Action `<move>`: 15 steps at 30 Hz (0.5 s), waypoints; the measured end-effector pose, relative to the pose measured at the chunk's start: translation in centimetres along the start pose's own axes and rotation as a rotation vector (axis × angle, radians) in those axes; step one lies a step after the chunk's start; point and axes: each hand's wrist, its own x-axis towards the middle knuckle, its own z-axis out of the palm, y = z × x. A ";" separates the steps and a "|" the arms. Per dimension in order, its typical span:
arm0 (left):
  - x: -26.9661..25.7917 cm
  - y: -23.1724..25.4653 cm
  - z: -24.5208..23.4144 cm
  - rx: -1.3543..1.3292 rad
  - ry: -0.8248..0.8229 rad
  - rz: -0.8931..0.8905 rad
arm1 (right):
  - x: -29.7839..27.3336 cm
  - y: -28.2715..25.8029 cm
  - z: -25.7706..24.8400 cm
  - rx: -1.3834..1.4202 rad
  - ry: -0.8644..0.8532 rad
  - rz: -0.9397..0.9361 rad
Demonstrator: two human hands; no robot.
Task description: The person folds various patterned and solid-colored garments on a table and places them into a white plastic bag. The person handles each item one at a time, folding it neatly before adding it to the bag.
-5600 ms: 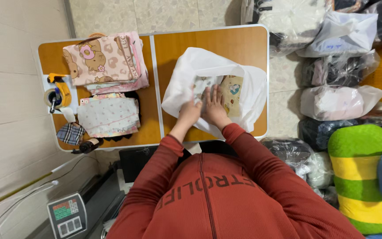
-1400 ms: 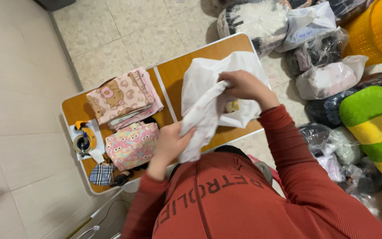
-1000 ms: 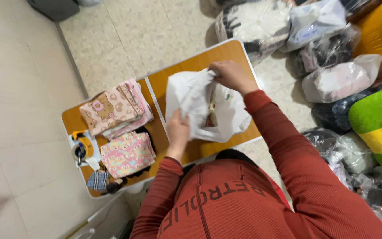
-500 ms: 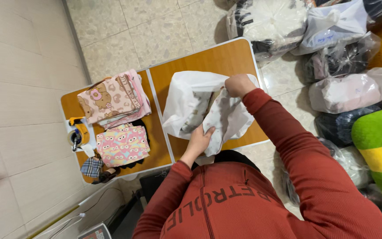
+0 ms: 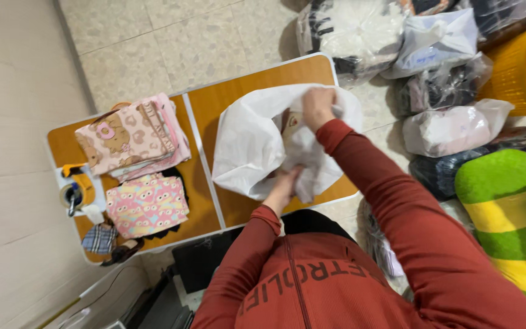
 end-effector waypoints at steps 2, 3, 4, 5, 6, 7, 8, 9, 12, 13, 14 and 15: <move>1.1 -0.4 -1.4 -0.002 0.133 0.072 | 1.1 -0.8 1.4 0.102 0.304 0.031; 1.6 -0.6 -2.1 0.017 0.155 0.062 | 1.3 -0.9 2.6 0.085 0.480 -0.009; 1.9 -0.7 -2.7 -0.061 0.151 0.031 | 1.2 -1.1 3.9 0.069 0.656 -0.049; 2.0 -0.8 -3.3 -0.141 0.152 0.000 | 1.0 -1.4 5.2 0.056 0.831 -0.096; 2.0 -0.9 -3.6 -0.220 0.155 -0.031 | 0.4 -1.8 6.6 0.037 0.819 -0.132; 1.9 -1.0 -3.7 -0.173 0.155 -0.025 | -0.5 -2.1 7.9 0.019 0.810 -0.167; 1.7 -1.1 -3.6 -0.126 0.155 -0.019 | -1.5 -2.1 9.1 0.002 0.801 -0.202; 1.4 -1.2 -3.6 -0.074 0.152 -0.014 | -3.0 -2.0 10.5 0.164 0.609 -0.304; 1.3 -0.9 -3.5 -0.026 0.001 -0.063 | -8.6 -0.4 14.1 0.115 0.101 -0.363; 1.1 -1.0 -3.3 -0.060 -0.023 -0.026 | -10.1 0.8 15.0 0.077 0.041 -0.330; 1.0 -1.1 -3.2 -0.094 -0.047 0.011 | -11.5 2.1 15.8 0.039 -0.020 -0.298; 1.0 -1.0 -3.2 -0.125 -0.074 0.048 | -12.6 3.1 16.6 0.001 -0.080 -0.261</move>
